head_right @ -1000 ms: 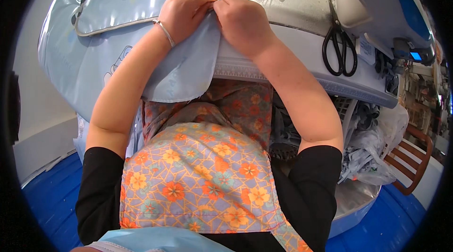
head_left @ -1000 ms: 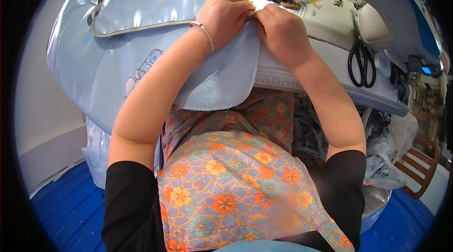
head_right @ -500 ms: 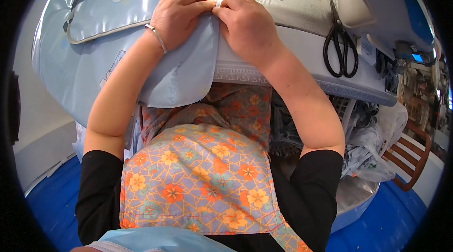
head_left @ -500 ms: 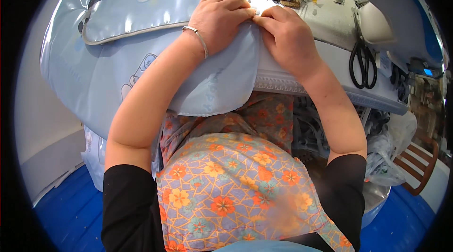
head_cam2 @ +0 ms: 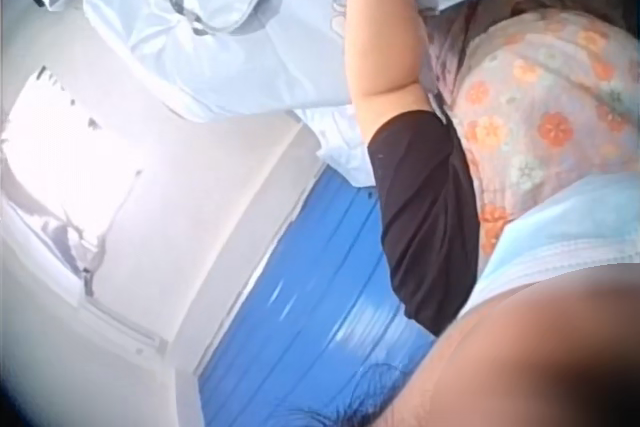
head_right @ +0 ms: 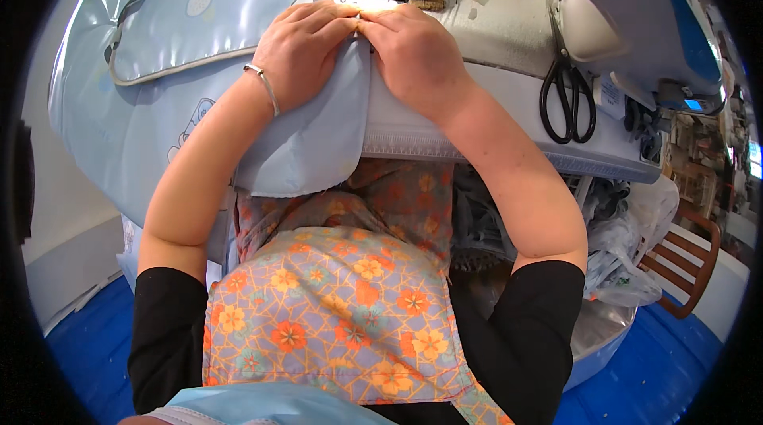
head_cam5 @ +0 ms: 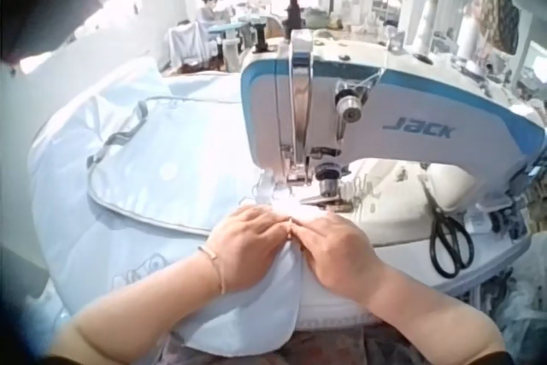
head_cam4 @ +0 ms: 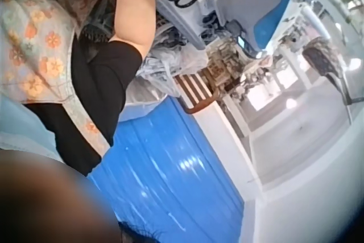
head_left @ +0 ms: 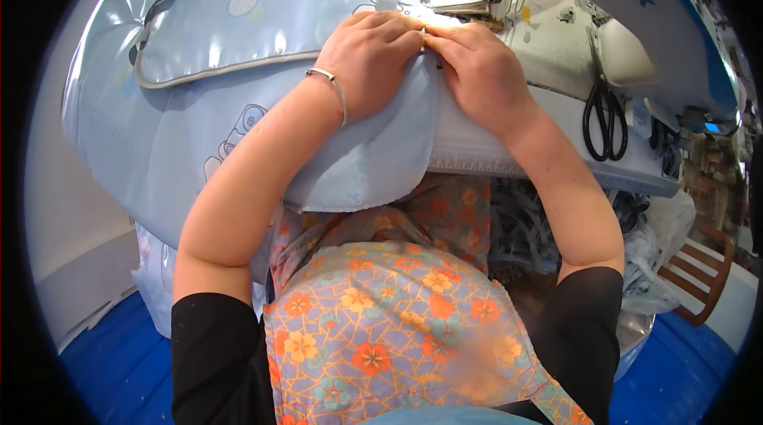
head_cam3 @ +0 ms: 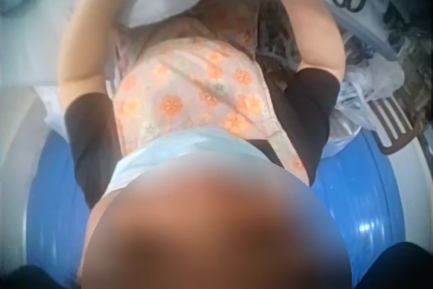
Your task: Sewing and assembling light blue fabric bags using a sewing machine.
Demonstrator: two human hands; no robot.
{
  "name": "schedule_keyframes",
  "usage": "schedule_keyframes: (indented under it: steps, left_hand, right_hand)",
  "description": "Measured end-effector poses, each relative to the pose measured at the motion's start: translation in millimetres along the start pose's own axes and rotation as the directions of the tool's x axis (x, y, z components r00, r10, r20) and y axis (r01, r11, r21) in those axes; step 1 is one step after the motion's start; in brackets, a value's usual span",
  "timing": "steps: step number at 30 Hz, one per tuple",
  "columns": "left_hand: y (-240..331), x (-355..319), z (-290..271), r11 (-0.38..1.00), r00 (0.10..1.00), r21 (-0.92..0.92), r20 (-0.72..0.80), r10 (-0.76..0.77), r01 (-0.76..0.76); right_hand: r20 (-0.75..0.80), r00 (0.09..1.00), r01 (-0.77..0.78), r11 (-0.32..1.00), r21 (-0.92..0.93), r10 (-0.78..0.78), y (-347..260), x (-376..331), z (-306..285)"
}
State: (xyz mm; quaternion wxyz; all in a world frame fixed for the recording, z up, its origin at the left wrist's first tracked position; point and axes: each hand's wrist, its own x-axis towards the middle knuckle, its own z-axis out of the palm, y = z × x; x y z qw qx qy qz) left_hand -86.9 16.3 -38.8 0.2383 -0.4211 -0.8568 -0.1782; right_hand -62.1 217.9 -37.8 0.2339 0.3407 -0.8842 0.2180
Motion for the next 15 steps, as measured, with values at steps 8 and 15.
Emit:
schedule_keyframes:
  steps: [8, 15]
  left_hand:
    - [-16, 14, 1, 0.996, 1.000, -0.083, 0.023, 0.011, -0.010]
    - [-17, 16, 2, 0.997, 1.000, -0.078, 0.009, 0.009, -0.008]
  right_hand:
    - [-0.035, 0.999, 0.023, 1.000, -0.012, -0.023, 9, 9, 3]
    - [-0.021, 0.999, 0.024, 0.999, -0.022, -0.024, 12, 9, 3]
